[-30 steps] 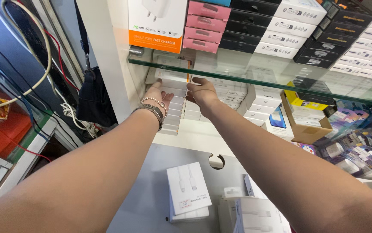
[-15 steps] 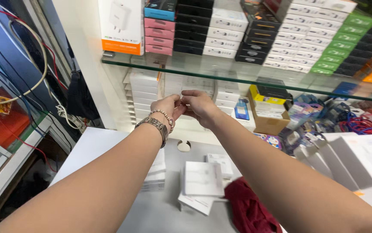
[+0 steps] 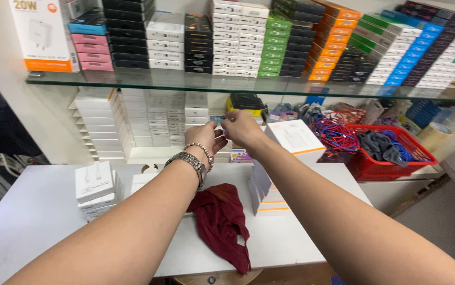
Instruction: The person wipes the surfaces of small white product boxes with a maroon cloth, then places each box onto a glass shelf. The action is repeated for multiple boxes in a consistent sequence.
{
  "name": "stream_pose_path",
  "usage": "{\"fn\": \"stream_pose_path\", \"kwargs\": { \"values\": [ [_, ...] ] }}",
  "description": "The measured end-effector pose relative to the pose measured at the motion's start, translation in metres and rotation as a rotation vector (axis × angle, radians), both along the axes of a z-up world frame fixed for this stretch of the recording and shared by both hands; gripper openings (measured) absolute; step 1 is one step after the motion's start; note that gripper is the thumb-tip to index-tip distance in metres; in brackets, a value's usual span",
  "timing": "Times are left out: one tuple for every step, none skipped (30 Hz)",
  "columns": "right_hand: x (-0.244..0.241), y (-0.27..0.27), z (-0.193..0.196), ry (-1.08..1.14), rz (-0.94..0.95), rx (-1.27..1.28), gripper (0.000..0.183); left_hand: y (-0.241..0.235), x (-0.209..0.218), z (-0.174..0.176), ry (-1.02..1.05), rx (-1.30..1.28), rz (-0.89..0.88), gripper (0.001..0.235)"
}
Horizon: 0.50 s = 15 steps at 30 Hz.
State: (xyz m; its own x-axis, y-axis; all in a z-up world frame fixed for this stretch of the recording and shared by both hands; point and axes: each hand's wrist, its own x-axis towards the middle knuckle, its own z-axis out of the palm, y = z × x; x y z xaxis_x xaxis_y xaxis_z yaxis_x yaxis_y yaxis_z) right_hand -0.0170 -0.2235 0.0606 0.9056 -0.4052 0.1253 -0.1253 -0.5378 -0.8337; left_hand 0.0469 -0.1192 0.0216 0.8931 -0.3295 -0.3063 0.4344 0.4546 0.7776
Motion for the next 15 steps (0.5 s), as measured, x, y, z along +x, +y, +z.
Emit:
{"fn": "stream_pose_path", "kwargs": {
  "values": [
    [-0.013, -0.01, 0.006, -0.069, -0.048, -0.103, 0.048, -0.011, -0.009, 0.001, -0.008, 0.04, -0.005, 0.029],
    [-0.024, -0.018, 0.011, -0.136, -0.096, -0.207, 0.052, -0.02, -0.017, 0.003, -0.041, 0.065, -0.028, 0.03],
    [-0.035, -0.025, 0.016, -0.13, -0.125, -0.174, 0.05, -0.03, -0.025, 0.006, -0.074, 0.091, -0.052, 0.031],
    [-0.046, -0.033, 0.02, -0.124, -0.154, -0.141, 0.048, -0.037, -0.033, 0.009, -0.107, 0.116, -0.076, 0.032],
    [-0.058, -0.04, 0.023, -0.119, -0.185, -0.109, 0.046, -0.045, -0.04, 0.011, -0.11, 0.15, -0.126, 0.032],
    [-0.069, -0.046, 0.025, -0.185, -0.23, -0.185, 0.041, -0.052, -0.046, 0.015, -0.114, 0.183, -0.175, 0.033],
    [-0.081, -0.054, 0.027, -0.246, -0.274, -0.264, 0.036, -0.058, -0.053, 0.018, -0.114, 0.217, -0.222, 0.033],
    [-0.093, -0.061, 0.029, -0.305, -0.317, -0.344, 0.034, -0.066, -0.059, 0.021, -0.109, 0.242, -0.241, 0.033],
    [-0.105, -0.067, 0.029, -0.294, -0.412, -0.433, 0.033, -0.072, -0.066, 0.023, -0.104, 0.266, -0.256, 0.033],
    [-0.115, -0.074, 0.03, -0.281, -0.506, -0.524, 0.033, -0.078, -0.072, 0.026, -0.099, 0.291, -0.271, 0.034],
    [-0.123, -0.078, 0.03, -0.264, -0.594, -0.615, 0.032, -0.081, -0.077, 0.029, -0.133, 0.359, -0.302, 0.034],
    [-0.127, -0.082, 0.03, -0.126, -0.582, -0.492, 0.033, -0.084, -0.081, 0.031, -0.167, 0.428, -0.334, 0.035],
    [-0.132, -0.085, 0.029, 0.009, -0.568, -0.365, 0.034, -0.087, -0.085, 0.033, -0.204, 0.497, -0.365, 0.038],
    [-0.138, -0.087, 0.028, 0.14, -0.552, -0.235, 0.037, -0.09, -0.09, 0.035, -0.232, 0.517, -0.39, 0.038],
    [-0.139, -0.087, 0.028, 0.119, -0.548, -0.21, 0.037, -0.09, -0.092, 0.038, -0.259, 0.535, -0.409, 0.037]
  ]
}}
